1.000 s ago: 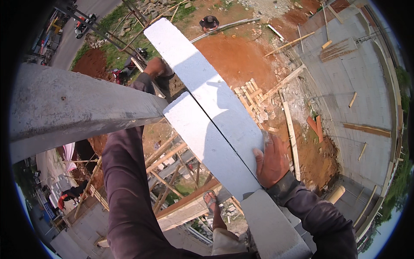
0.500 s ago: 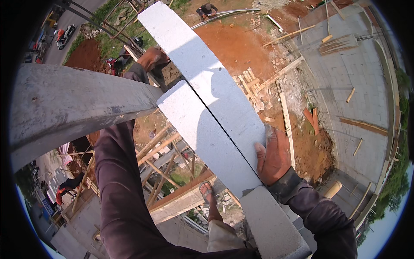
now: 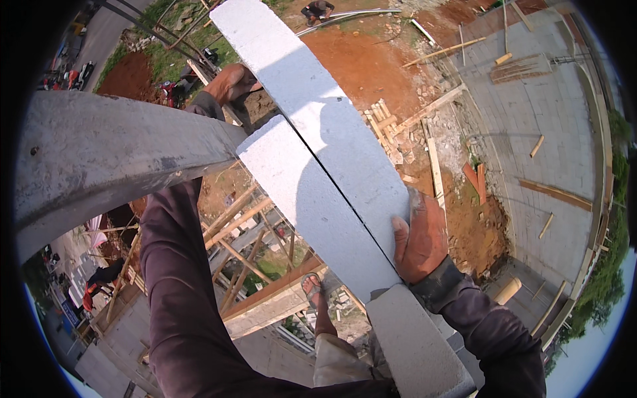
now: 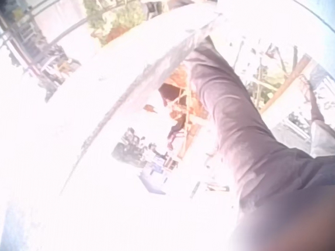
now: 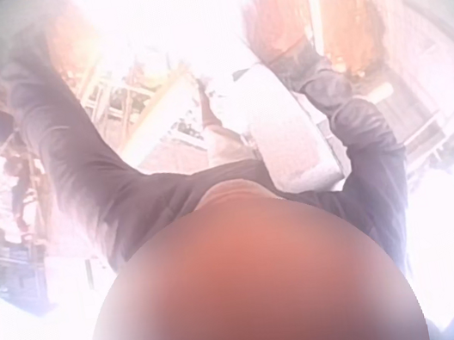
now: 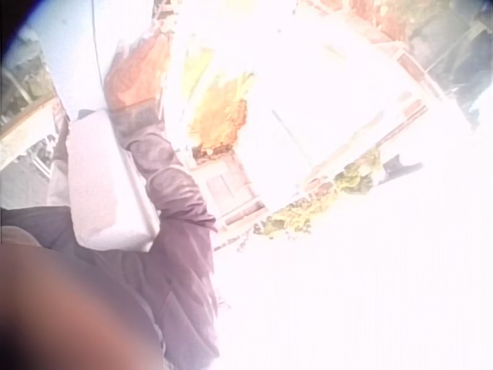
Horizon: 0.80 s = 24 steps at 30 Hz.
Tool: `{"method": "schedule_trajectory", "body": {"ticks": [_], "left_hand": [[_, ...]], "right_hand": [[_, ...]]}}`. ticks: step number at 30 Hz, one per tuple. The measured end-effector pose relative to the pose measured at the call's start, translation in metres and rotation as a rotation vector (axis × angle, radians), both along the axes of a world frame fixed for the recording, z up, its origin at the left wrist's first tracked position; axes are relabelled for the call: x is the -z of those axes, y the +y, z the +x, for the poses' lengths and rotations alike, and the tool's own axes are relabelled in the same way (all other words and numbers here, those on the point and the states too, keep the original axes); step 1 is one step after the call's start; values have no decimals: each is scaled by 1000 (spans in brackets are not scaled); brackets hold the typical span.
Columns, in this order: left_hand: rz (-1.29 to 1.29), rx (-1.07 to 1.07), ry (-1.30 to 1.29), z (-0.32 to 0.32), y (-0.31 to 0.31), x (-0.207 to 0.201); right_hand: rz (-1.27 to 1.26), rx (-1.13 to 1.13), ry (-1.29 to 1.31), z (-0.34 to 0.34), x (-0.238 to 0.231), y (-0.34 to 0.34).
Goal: The person picks up white rectangular blocks, applies mortar from a bucket using a trowel, and places the blocks onto a vertical structure. The person repeatedly scoops mortar, spreads it on the blocks, and aligns them on the structure.
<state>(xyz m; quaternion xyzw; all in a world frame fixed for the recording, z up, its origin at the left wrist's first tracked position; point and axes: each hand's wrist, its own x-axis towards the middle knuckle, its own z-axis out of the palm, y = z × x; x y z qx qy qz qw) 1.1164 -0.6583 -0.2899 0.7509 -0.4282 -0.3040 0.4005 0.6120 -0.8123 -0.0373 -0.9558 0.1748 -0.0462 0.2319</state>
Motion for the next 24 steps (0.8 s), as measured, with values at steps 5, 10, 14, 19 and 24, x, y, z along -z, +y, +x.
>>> {"method": "schedule_trajectory", "body": {"ticks": [5,10,14,19,24], "left_hand": [[-116,-550,903,-25,-10,-27],[-182,-632,981,-28,-16,-32],[-164,-571,1073,-22,-19,-21],[-121,-481,970,-27,-18,-24],[-77,-493,965,-30,-20,-29]], "right_hand": [[20,-6,1,1,-1,0],[0,-42,-113,3,0,1],[1,-26,-62,4,-1,1],[18,-35,-69,3,0,0],[-8,-54,-81,3,3,-1]]}}
